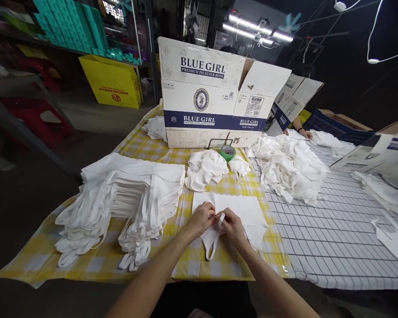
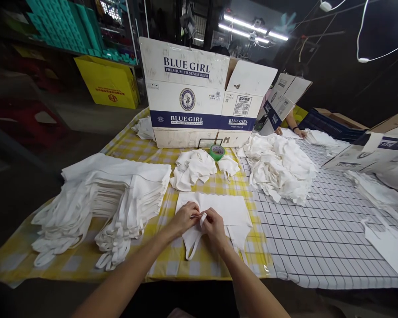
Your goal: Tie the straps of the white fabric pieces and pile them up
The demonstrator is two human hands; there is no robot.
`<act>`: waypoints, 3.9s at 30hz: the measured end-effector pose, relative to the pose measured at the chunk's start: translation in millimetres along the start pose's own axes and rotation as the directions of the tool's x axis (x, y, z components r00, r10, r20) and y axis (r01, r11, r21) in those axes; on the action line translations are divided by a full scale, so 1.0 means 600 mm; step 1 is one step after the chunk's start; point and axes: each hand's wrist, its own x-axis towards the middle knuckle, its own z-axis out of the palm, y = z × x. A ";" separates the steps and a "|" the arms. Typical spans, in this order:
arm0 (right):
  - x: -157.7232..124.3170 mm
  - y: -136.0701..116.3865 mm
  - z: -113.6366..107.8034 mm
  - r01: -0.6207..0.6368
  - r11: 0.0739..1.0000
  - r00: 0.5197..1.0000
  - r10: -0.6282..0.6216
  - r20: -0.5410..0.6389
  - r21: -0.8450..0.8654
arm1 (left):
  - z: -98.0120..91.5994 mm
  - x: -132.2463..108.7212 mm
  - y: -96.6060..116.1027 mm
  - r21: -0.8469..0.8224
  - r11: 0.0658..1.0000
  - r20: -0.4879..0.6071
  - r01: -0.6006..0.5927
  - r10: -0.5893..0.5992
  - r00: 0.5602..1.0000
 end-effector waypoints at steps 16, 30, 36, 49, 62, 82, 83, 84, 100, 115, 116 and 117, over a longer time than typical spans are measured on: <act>-0.190 -0.065 -0.002 -0.425 0.621 0.904 0.321 0.281 0.659 | -0.065 -0.015 0.005 0.119 0.993 0.278 0.016 -0.049 0.959; -0.259 -0.050 -0.058 -0.064 0.983 0.896 -0.019 0.444 0.171 | -0.046 -0.021 -0.014 0.476 0.874 0.127 0.094 -0.174 0.977; -0.159 -0.027 -0.171 -0.167 0.962 0.984 0.147 -0.103 -0.217 | -0.023 -0.014 -0.004 0.516 0.855 0.123 0.049 -0.130 0.984; -0.305 0.047 -0.169 -0.400 0.855 0.914 0.343 -0.219 -0.330 | 0.147 0.140 0.091 0.290 0.906 0.437 -0.307 0.160 0.885; -0.379 0.107 -0.102 -0.521 0.260 0.662 0.724 0.193 0.813 | 0.100 0.134 0.071 0.248 0.952 0.472 -0.179 0.043 0.881; -0.293 -0.043 0.118 -0.648 -0.168 0.612 0.466 0.639 0.743 | 0.009 -0.018 0.006 0.595 0.799 0.265 -0.092 -0.086 0.961; -0.298 -0.036 0.119 -0.672 -0.164 0.610 0.429 0.666 0.722 | 0.010 -0.019 0.005 0.598 0.797 0.259 -0.090 -0.086 0.962; -0.302 -0.029 0.118 -0.689 -0.158 0.607 0.406 0.683 0.707 | 0.011 -0.019 0.004 0.601 0.795 0.254 -0.086 -0.088 0.963; 0.043 0.065 -0.264 -0.557 0.808 0.801 0.463 -0.379 -0.191 | -0.057 0.057 -0.022 0.423 0.589 -0.380 0.689 -0.575 0.724; 0.017 0.094 -0.276 -0.315 0.946 0.922 0.324 -0.214 0.074 | -0.048 0.039 -0.012 -0.235 0.786 -0.233 0.573 -0.617 0.751; 0.009 0.088 -0.282 -0.300 0.947 0.930 0.318 -0.185 0.119 | -0.050 0.035 -0.004 -0.347 0.759 -0.211 0.552 -0.636 0.742; 0.003 0.079 -0.289 -0.291 0.943 0.936 0.315 -0.158 0.160 | -0.054 0.030 0.006 -0.462 0.723 -0.200 0.513 -0.649 0.734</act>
